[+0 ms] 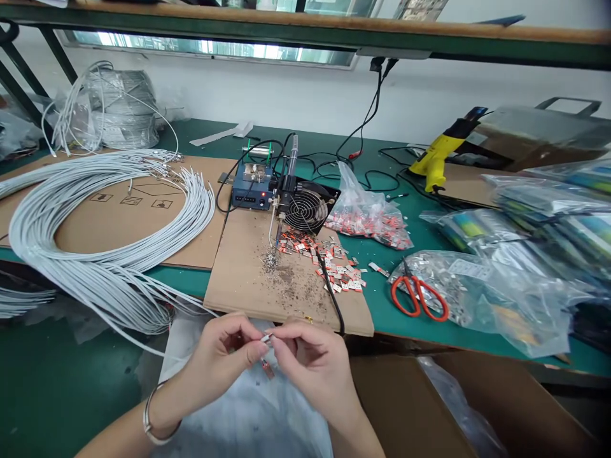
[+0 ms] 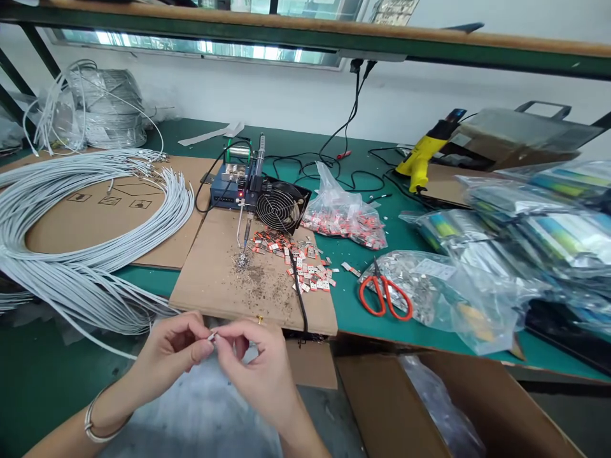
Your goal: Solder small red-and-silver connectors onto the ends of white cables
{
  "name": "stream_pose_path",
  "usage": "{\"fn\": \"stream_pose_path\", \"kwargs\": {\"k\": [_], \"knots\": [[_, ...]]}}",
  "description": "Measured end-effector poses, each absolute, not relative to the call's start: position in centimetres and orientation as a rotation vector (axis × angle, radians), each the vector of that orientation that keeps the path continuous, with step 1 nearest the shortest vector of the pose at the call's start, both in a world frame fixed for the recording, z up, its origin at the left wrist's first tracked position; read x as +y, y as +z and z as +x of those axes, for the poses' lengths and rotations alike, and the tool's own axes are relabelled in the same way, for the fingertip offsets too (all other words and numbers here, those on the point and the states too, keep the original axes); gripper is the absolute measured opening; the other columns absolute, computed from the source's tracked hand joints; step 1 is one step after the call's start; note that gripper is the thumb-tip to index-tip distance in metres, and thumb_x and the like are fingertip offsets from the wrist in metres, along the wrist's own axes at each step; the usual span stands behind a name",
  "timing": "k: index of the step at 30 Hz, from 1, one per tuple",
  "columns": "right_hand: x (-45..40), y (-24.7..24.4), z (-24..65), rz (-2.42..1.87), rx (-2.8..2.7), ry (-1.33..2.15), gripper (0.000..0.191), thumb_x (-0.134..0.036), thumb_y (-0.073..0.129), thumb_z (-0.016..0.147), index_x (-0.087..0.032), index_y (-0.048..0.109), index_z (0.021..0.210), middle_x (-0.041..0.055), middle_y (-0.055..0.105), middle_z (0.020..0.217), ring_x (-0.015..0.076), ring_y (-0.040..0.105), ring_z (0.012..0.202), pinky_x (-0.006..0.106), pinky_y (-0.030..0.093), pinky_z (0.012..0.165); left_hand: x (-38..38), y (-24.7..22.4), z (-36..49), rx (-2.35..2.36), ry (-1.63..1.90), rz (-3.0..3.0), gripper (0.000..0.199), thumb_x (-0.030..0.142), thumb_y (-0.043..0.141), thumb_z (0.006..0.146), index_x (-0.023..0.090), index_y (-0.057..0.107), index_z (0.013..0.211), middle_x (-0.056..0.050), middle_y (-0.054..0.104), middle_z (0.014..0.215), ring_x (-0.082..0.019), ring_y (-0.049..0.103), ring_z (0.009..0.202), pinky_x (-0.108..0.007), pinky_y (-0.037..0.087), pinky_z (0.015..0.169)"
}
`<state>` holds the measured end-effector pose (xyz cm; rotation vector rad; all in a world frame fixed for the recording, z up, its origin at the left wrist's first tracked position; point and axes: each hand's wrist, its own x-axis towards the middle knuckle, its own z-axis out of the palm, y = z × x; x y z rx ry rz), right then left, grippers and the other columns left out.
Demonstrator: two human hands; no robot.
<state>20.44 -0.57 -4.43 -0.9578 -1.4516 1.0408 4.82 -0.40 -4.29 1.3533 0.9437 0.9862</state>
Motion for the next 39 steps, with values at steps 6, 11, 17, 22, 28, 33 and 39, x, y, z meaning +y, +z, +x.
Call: {"fn": "stream_pose_path", "kwargs": {"k": [6,11,17,22,28,33,39], "knots": [[0.1,-5.7,19.5,-0.747,-0.956,1.689,0.019,-0.035,0.075,0.065,-0.018,0.066,0.062,-0.0012,0.052,0.047,0.0088,0.039,0.04,0.02,0.033,0.04,-0.6,-4.9,4.5,0.974,1.135,1.781,0.008,0.017,0.06,0.082,0.016,0.062,0.074,0.0,0.053,0.064,-0.009,0.046,0.058,-0.02,0.034,0.055],[0.6,-6.5,18.7,-0.672,-0.856,1.903,0.036,-0.049,0.075,0.061,-0.017,0.059,0.056,-0.008,0.033,0.035,0.0046,0.024,0.033,0.018,0.029,0.037,0.1,-4.6,3.9,0.959,1.064,1.795,0.015,0.022,0.06,0.082,0.015,0.059,0.069,-0.001,0.053,0.062,-0.01,0.046,0.058,-0.021,0.034,0.055],[0.5,-5.3,20.0,-0.946,-1.214,1.465,0.011,-0.025,0.068,0.073,-0.016,0.067,0.08,0.0007,0.058,0.058,0.0092,0.044,0.046,0.018,0.036,0.041,0.6,-3.9,3.7,1.249,1.009,1.907,0.018,0.021,0.057,0.083,0.014,0.055,0.067,0.0,0.053,0.061,-0.01,0.047,0.056,-0.021,0.034,0.054],[0.1,-4.5,20.0,-1.096,-1.447,1.062,0.004,-0.019,0.064,0.072,-0.016,0.064,0.069,0.0,0.055,0.056,0.0112,0.044,0.049,0.023,0.036,0.046,0.1,-3.8,4.0,1.257,1.03,2.025,0.016,0.017,0.056,0.082,0.015,0.054,0.067,0.001,0.048,0.061,-0.009,0.044,0.055,-0.02,0.032,0.051],[-0.2,-5.5,18.4,-0.976,-1.117,1.217,0.019,-0.027,0.068,0.072,-0.017,0.058,0.059,-0.001,0.049,0.051,0.011,0.041,0.045,0.024,0.034,0.043,-0.4,-4.1,5.0,1.262,1.056,1.749,0.025,0.021,0.058,0.081,0.015,0.048,0.059,0.003,0.046,0.055,-0.008,0.041,0.05,-0.019,0.031,0.047],[0.0,-6.5,17.3,-0.929,-0.942,1.224,0.027,-0.035,0.069,0.072,-0.016,0.056,0.058,0.0004,0.054,0.052,0.0113,0.045,0.048,0.023,0.037,0.046,0.1,-4.6,5.6,1.21,1.098,1.559,0.024,0.025,0.06,0.079,0.014,0.05,0.059,0.002,0.044,0.055,-0.008,0.041,0.049,-0.018,0.031,0.044],[0.1,-5.3,21.9,-0.989,-1.399,1.268,0.064,-0.027,0.077,0.065,-0.023,0.05,0.122,0.0014,0.063,0.081,0.0115,0.045,0.055,0.023,0.039,0.053,1.2,-4.8,3.5,0.961,0.913,1.259,0.03,0.042,0.066,0.075,0.013,0.065,0.066,-0.001,0.052,0.06,-0.006,0.04,0.046,-0.018,0.029,0.044]]}}
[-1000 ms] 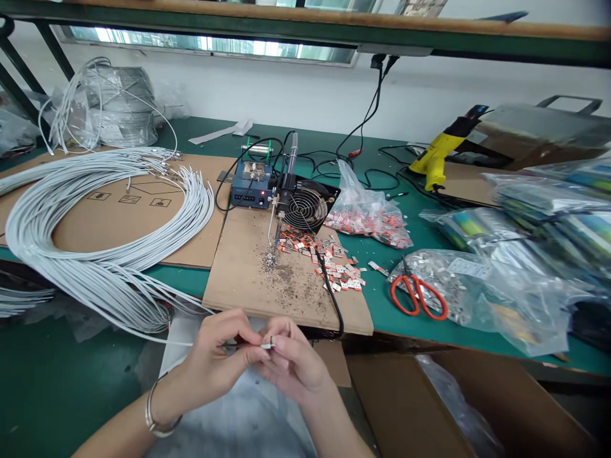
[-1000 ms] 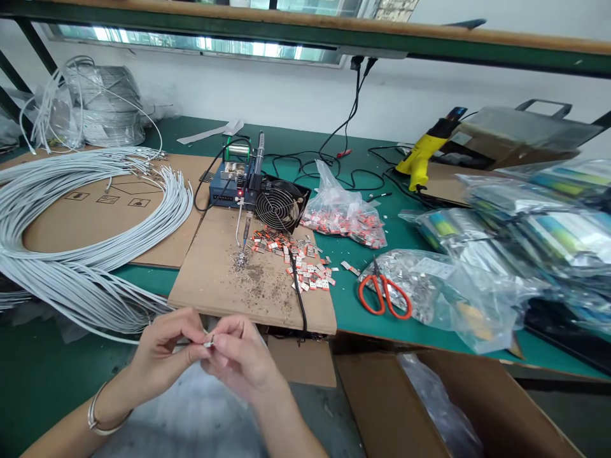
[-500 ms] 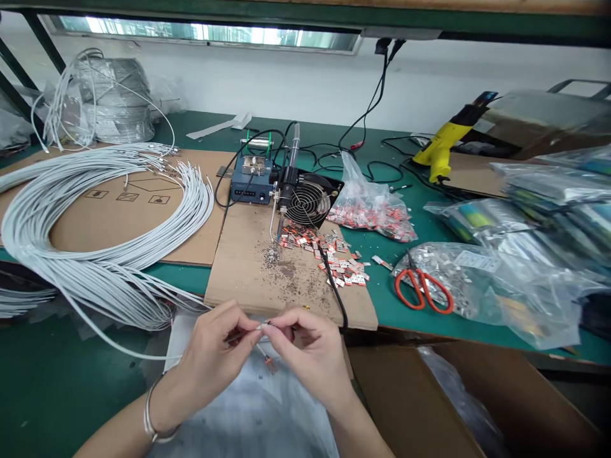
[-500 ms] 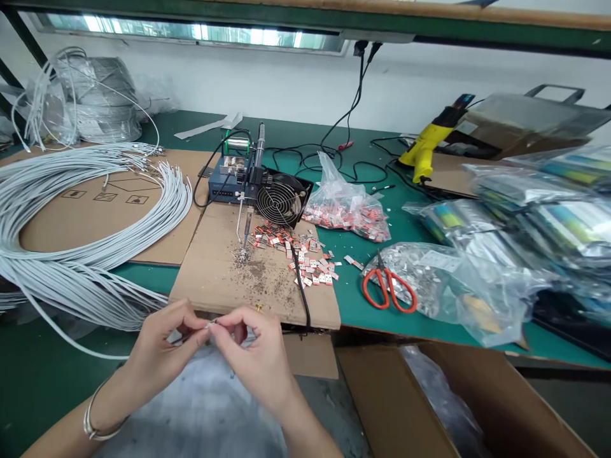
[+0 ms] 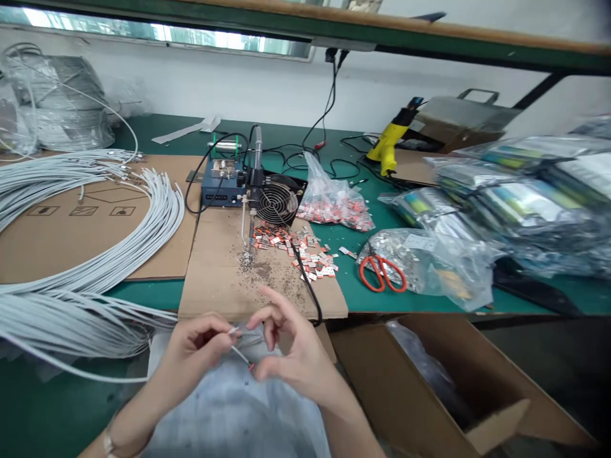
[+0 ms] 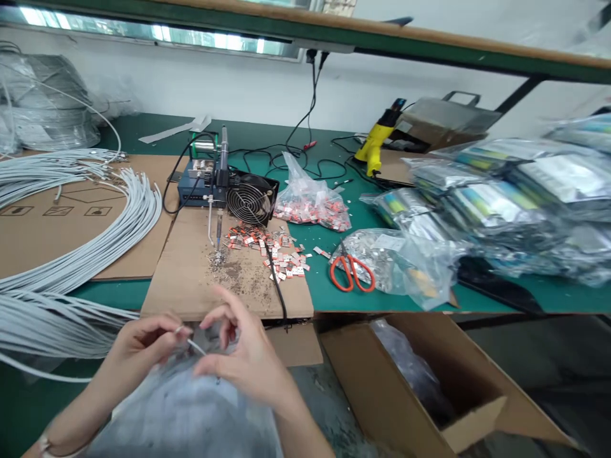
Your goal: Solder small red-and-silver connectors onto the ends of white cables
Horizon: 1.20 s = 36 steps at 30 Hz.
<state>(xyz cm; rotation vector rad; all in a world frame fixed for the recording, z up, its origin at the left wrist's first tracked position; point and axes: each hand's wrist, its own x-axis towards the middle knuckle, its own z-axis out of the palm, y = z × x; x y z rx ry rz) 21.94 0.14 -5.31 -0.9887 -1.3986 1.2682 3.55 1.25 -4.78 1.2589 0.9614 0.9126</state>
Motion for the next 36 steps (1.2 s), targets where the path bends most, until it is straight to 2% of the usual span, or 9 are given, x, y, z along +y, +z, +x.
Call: {"fn": "stream_pose_path", "kwargs": {"k": [1,2,4,5,8,11,16,26,36], "knots": [[0.3,-5.0,23.5,-1.053,-1.495,1.219,0.078,-0.027,0.076,0.067,-0.025,0.037,0.134,0.0025,0.063,0.089,0.0122,0.047,0.057,0.024,0.041,0.056,1.4,-4.8,3.0,0.886,0.857,1.171,0.034,0.046,0.066,0.074,0.014,0.067,0.065,-0.001,0.053,0.058,-0.006,0.038,0.045,-0.017,0.027,0.043],[0.6,-4.8,25.1,-1.175,-1.571,1.095,0.073,-0.028,0.071,0.073,-0.025,0.034,0.136,0.0034,0.063,0.092,0.0133,0.048,0.059,0.026,0.042,0.058,1.4,-4.8,2.5,0.819,0.817,1.084,0.036,0.049,0.066,0.072,0.015,0.069,0.065,-0.002,0.052,0.056,-0.006,0.038,0.045,-0.017,0.025,0.042],[1.6,-4.4,28.7,-1.5,-1.713,0.652,0.034,-0.03,0.054,0.085,-0.021,0.055,0.117,0.0052,0.064,0.087,0.0155,0.051,0.06,0.027,0.041,0.057,1.5,-4.9,1.8,0.741,0.78,0.956,0.035,0.05,0.069,0.068,0.016,0.07,0.062,-0.001,0.049,0.051,-0.006,0.037,0.044,-0.016,0.024,0.041],[2.4,-4.3,30.5,-1.665,-1.757,0.391,0.024,-0.031,0.049,0.087,-0.019,0.063,0.103,0.0055,0.064,0.083,0.0163,0.052,0.06,0.028,0.041,0.057,1.6,-4.8,1.5,0.732,0.758,0.92,0.033,0.048,0.071,0.067,0.016,0.07,0.062,-0.001,0.048,0.05,-0.005,0.036,0.043,-0.015,0.023,0.04],[5.0,-4.5,35.0,-1.858,-1.751,0.188,0.019,-0.024,0.049,0.083,-0.014,0.065,0.087,0.0077,0.064,0.076,0.0198,0.053,0.059,0.031,0.038,0.058,2.0,-4.7,1.2,0.813,0.708,0.885,0.03,0.045,0.074,0.065,0.016,0.068,0.064,0.0,0.049,0.053,-0.002,0.031,0.038,-0.014,0.02,0.037],[7.4,-5.2,37.2,-1.922,-1.828,0.171,0.014,-0.021,0.052,0.079,-0.015,0.064,0.08,0.0059,0.063,0.071,0.0204,0.055,0.061,0.03,0.037,0.058,3.0,-4.7,1.1,0.892,0.684,0.929,0.031,0.046,0.071,0.069,0.016,0.065,0.066,0.001,0.05,0.057,-0.003,0.034,0.039,-0.015,0.026,0.037],[9.0,-5.6,37.5,-1.948,-1.989,0.193,0.009,-0.019,0.056,0.079,-0.016,0.063,0.083,0.0056,0.06,0.076,0.0208,0.056,0.072,0.028,0.038,0.063,5.0,-4.8,0.5,1.021,0.6,1.291,0.031,0.045,0.065,0.074,0.016,0.062,0.065,-0.001,0.051,0.059,-0.01,0.046,0.054,-0.019,0.04,0.052],[10.2,-4.1,37.6,-2.011,-2.095,0.323,0.006,-0.015,0.059,0.08,-0.017,0.065,0.083,0.0056,0.063,0.084,0.0206,0.059,0.081,0.027,0.041,0.067,7.5,-2.5,2.0,1.23,0.634,1.369,0.037,0.051,0.065,0.07,0.015,0.058,0.064,0.001,0.043,0.062,-0.008,0.038,0.053,-0.016,0.033,0.048],[9.6,-4.0,39.1,-2.093,-2.115,0.231,0.011,-0.028,0.058,0.081,-0.018,0.06,0.083,0.0057,0.06,0.081,0.0224,0.056,0.077,0.029,0.038,0.062,9.9,-3.4,1.4,1.234,0.554,1.412,0.042,0.054,0.062,0.072,0.014,0.054,0.064,0.003,0.044,0.055,-0.008,0.042,0.05,-0.017,0.035,0.048]]}}
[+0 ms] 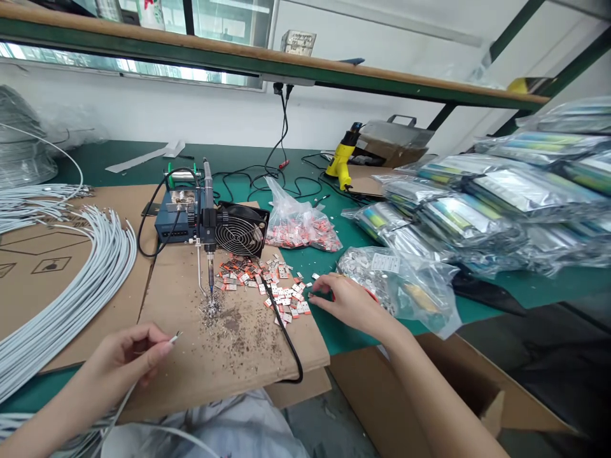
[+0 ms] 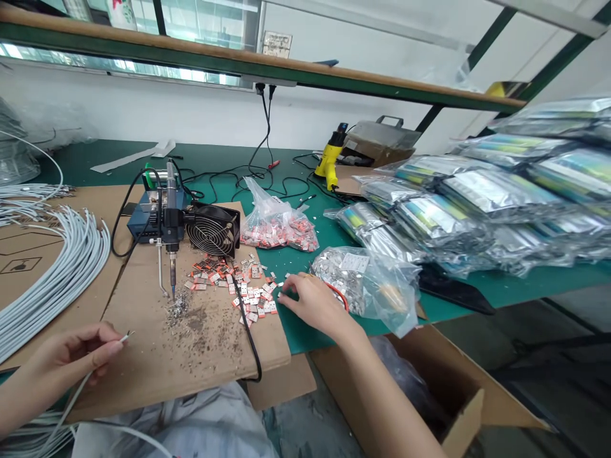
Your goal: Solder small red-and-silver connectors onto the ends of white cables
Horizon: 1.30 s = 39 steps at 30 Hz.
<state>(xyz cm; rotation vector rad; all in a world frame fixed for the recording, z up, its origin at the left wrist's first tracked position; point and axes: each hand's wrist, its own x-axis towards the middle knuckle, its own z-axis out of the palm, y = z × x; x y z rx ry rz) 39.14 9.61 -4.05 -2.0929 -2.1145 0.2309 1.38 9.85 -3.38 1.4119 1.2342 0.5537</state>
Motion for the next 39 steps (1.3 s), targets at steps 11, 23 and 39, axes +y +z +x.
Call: {"fn": "stream_pose_path", "kwargs": {"k": [11,23,39], "knots": [[10.2,-4.3,39.0,-2.049,-2.153,0.305,0.015,-0.026,0.05,0.079,-0.017,0.061,0.081,0.0066,0.063,0.071,0.0252,0.057,0.065,0.032,0.038,0.057,14.1,-2.9,3.8,1.14,0.355,1.373,0.041,0.044,0.057,0.074,0.009,0.055,0.096,0.004,0.049,0.06,-0.006,0.043,0.038,-0.019,0.037,0.037],[10.9,-1.6,29.3,-1.337,-1.903,1.141,0.016,-0.031,0.054,0.081,-0.018,0.058,0.073,0.0021,0.052,0.067,0.0147,0.047,0.06,0.026,0.038,0.054,16.7,-3.4,5.3,0.986,0.215,1.438,0.026,0.035,0.058,0.078,0.01,0.06,0.085,0.005,0.046,0.051,-0.005,0.041,0.039,-0.015,0.034,0.035],[13.7,-5.3,24.7,-1.206,-1.116,1.786,0.043,-0.045,0.077,0.062,-0.013,0.057,0.081,0.0039,0.066,0.066,0.01,0.06,0.055,0.02,0.05,0.052,16.9,-3.7,5.0,0.92,0.232,1.373,0.035,0.036,0.058,0.078,0.01,0.059,0.1,0.004,0.05,0.061,-0.004,0.041,0.039,-0.013,0.034,0.031]]}}
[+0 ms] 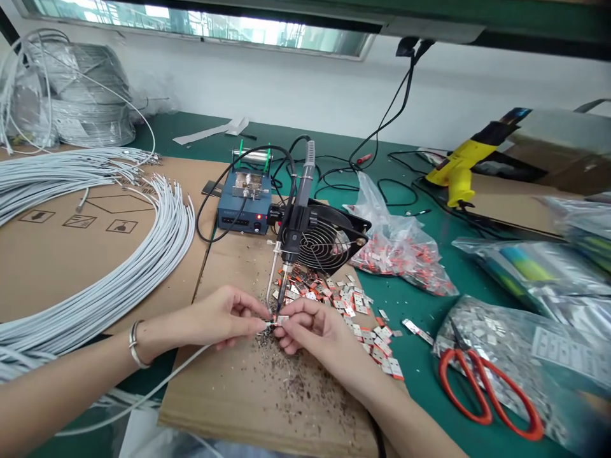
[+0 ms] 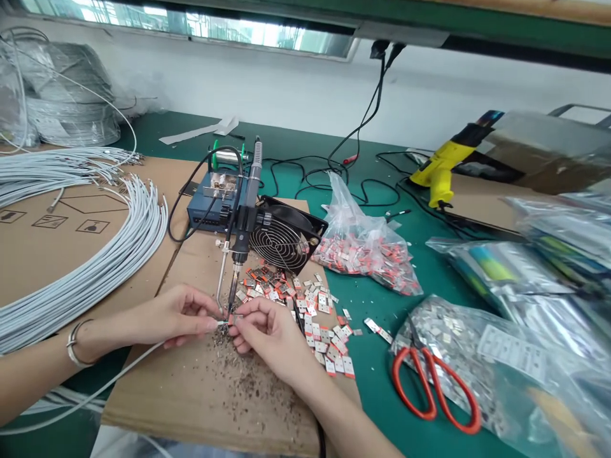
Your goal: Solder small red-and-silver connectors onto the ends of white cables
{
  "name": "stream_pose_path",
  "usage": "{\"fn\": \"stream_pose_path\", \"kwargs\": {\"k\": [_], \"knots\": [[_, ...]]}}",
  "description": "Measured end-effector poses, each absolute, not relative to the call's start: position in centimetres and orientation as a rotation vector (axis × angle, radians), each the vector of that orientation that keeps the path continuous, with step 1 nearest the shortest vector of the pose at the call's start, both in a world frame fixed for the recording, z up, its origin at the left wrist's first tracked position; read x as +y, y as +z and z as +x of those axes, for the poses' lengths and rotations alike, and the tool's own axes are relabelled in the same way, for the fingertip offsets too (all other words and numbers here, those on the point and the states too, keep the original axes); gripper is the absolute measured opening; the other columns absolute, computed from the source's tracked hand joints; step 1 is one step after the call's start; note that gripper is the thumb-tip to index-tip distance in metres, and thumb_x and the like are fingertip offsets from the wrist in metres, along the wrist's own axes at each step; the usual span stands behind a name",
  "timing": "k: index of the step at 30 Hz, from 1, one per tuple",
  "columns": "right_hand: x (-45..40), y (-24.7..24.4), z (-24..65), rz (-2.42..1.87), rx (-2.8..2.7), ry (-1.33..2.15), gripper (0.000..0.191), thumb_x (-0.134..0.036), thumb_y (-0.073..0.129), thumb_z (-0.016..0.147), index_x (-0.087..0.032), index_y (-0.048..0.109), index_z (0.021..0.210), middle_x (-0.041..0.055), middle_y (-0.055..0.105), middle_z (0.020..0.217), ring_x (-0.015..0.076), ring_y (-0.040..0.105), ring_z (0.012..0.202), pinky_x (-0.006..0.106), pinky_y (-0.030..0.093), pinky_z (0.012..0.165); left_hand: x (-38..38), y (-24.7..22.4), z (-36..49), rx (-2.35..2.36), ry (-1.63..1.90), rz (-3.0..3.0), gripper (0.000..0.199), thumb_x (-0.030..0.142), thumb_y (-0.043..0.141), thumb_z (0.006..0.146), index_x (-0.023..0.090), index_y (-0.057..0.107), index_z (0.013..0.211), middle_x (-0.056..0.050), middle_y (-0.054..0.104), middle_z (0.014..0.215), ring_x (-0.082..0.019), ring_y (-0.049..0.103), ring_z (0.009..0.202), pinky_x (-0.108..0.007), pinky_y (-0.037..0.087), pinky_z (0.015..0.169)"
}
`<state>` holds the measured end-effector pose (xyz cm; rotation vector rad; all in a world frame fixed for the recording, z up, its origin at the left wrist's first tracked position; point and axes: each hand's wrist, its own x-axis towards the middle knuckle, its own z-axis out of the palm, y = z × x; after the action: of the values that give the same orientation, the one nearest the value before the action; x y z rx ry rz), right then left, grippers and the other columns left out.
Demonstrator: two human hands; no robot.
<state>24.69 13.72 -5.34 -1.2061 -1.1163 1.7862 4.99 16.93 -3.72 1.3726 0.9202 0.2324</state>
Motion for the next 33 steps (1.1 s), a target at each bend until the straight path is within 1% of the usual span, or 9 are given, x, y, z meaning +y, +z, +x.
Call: {"fn": "stream_pose_path", "kwargs": {"k": [7,14,16,20,22,28,33], "knots": [[13.5,-5.1,24.6,-1.21,-1.108,1.781,0.038,-0.042,0.077,0.065,-0.014,0.056,0.08,0.0034,0.067,0.067,0.008,0.058,0.053,0.017,0.048,0.051,16.8,-3.5,5.0,0.916,0.245,1.345,0.031,0.035,0.057,0.079,0.011,0.061,0.098,0.004,0.049,0.061,-0.003,0.039,0.038,-0.013,0.032,0.031],[13.1,-4.8,24.5,-1.236,-1.105,1.744,0.038,-0.043,0.077,0.064,-0.014,0.055,0.077,0.0039,0.068,0.067,0.0072,0.057,0.052,0.017,0.046,0.049,16.9,-3.7,4.8,0.873,0.238,1.336,0.028,0.036,0.057,0.08,0.011,0.062,0.092,0.004,0.048,0.061,-0.003,0.038,0.039,-0.012,0.032,0.032],[13.1,-4.7,24.4,-1.24,-1.104,1.738,0.038,-0.042,0.077,0.064,-0.014,0.055,0.077,0.004,0.068,0.068,0.007,0.057,0.052,0.017,0.045,0.048,16.9,-3.5,4.8,0.878,0.242,1.34,0.027,0.035,0.057,0.08,0.012,0.062,0.092,0.005,0.047,0.058,-0.003,0.038,0.038,-0.012,0.031,0.032],[13.2,-4.8,24.3,-1.244,-1.126,1.725,0.039,-0.044,0.076,0.065,-0.014,0.054,0.077,0.0047,0.068,0.068,0.0073,0.055,0.051,0.017,0.044,0.047,16.8,-3.0,5.0,0.913,0.234,1.34,0.026,0.034,0.056,0.081,0.012,0.062,0.093,0.008,0.039,0.045,-0.005,0.033,0.035,-0.013,0.028,0.031],[13.3,-4.9,24.3,-1.255,-1.138,1.719,0.04,-0.046,0.075,0.064,-0.014,0.054,0.077,0.0044,0.067,0.066,0.0073,0.054,0.05,0.016,0.042,0.045,16.8,-2.7,5.0,0.926,0.227,1.332,0.026,0.034,0.055,0.081,0.012,0.062,0.093,0.009,0.038,0.043,-0.005,0.032,0.035,-0.013,0.028,0.031],[13.4,-4.7,24.4,-1.283,-1.161,1.709,0.039,-0.046,0.074,0.065,-0.015,0.055,0.078,0.004,0.066,0.065,0.0066,0.049,0.044,0.017,0.036,0.04,16.8,-2.6,5.0,0.944,0.214,1.319,0.027,0.037,0.055,0.081,0.012,0.061,0.09,0.009,0.037,0.044,-0.005,0.032,0.036,-0.014,0.026,0.031],[13.3,-4.4,24.5,-1.256,-1.164,1.704,0.036,-0.044,0.075,0.065,-0.016,0.058,0.078,0.0055,0.067,0.066,0.0084,0.049,0.046,0.02,0.038,0.045,16.8,-2.9,5.0,0.924,0.234,1.325,0.027,0.037,0.056,0.081,0.012,0.061,0.089,0.008,0.039,0.047,-0.005,0.033,0.036,-0.013,0.027,0.031]]}}
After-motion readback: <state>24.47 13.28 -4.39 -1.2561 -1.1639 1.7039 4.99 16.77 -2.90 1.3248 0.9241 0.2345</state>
